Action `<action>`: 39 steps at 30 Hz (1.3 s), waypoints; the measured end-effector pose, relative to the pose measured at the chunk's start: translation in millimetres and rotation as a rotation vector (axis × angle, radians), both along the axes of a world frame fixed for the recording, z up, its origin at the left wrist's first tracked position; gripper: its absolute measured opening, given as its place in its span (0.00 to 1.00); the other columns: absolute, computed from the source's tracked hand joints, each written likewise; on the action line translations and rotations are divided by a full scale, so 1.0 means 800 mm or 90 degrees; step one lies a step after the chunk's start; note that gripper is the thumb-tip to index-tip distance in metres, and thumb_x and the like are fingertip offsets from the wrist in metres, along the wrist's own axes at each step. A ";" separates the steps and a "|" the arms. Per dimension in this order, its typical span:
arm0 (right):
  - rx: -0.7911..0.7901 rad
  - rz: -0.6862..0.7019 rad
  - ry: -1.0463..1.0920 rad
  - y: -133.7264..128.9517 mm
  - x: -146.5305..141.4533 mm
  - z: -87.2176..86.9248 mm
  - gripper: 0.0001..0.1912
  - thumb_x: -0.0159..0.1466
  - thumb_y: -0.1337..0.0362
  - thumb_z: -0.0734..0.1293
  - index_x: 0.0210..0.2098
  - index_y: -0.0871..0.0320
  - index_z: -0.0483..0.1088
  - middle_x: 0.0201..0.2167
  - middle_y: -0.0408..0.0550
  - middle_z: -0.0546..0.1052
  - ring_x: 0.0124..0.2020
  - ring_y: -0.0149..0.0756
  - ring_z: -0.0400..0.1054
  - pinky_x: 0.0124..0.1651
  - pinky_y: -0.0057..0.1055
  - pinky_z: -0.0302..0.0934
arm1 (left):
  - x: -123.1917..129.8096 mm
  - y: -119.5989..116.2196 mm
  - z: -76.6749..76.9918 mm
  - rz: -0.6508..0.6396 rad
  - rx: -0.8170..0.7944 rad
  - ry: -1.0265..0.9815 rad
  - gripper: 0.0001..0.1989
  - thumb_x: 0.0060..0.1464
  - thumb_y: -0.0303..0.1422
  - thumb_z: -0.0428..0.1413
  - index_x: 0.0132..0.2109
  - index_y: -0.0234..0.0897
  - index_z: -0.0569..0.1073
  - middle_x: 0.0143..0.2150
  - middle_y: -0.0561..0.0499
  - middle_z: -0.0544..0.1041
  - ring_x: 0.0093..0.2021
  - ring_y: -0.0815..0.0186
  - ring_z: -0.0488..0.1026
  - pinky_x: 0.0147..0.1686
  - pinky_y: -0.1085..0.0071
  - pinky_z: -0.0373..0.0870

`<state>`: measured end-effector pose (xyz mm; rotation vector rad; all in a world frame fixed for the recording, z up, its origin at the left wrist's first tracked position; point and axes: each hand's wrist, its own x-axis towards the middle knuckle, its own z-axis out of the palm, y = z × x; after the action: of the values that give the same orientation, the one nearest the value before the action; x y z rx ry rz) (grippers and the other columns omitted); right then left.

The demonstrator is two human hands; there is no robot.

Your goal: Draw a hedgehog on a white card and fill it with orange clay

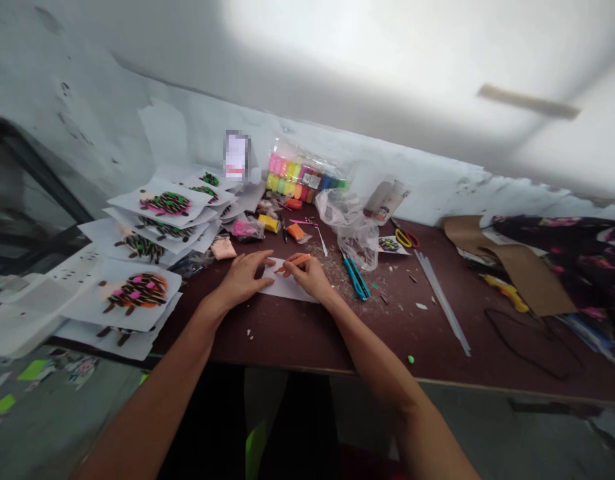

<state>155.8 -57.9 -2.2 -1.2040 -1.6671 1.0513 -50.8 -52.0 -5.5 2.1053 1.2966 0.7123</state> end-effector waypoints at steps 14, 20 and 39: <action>-0.004 0.003 0.021 -0.001 0.000 0.003 0.22 0.62 0.46 0.70 0.27 0.60 0.76 0.26 0.47 0.77 0.21 0.27 0.64 0.23 0.24 0.56 | 0.001 0.001 -0.001 0.006 0.000 0.019 0.34 0.51 0.36 0.60 0.65 0.39 0.67 0.60 0.45 0.77 0.63 0.50 0.69 0.66 0.48 0.55; -0.026 -0.010 0.009 -0.002 0.002 0.004 0.21 0.62 0.46 0.70 0.30 0.60 0.76 0.25 0.46 0.77 0.20 0.27 0.64 0.22 0.24 0.56 | 0.001 0.000 0.000 0.003 -0.003 0.012 0.34 0.51 0.35 0.60 0.66 0.38 0.66 0.59 0.44 0.78 0.63 0.50 0.69 0.67 0.48 0.54; -0.018 -0.013 0.023 -0.004 0.008 0.004 0.22 0.61 0.46 0.70 0.26 0.60 0.74 0.25 0.46 0.76 0.17 0.24 0.59 0.20 0.24 0.54 | 0.001 -0.001 -0.002 0.011 -0.004 -0.005 0.34 0.50 0.35 0.60 0.65 0.38 0.66 0.57 0.46 0.79 0.63 0.50 0.69 0.66 0.49 0.54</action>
<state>162.6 -60.8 1.0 -1.2095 -1.6143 1.0813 -49.9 -52.9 -7.2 2.0860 1.3129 0.7219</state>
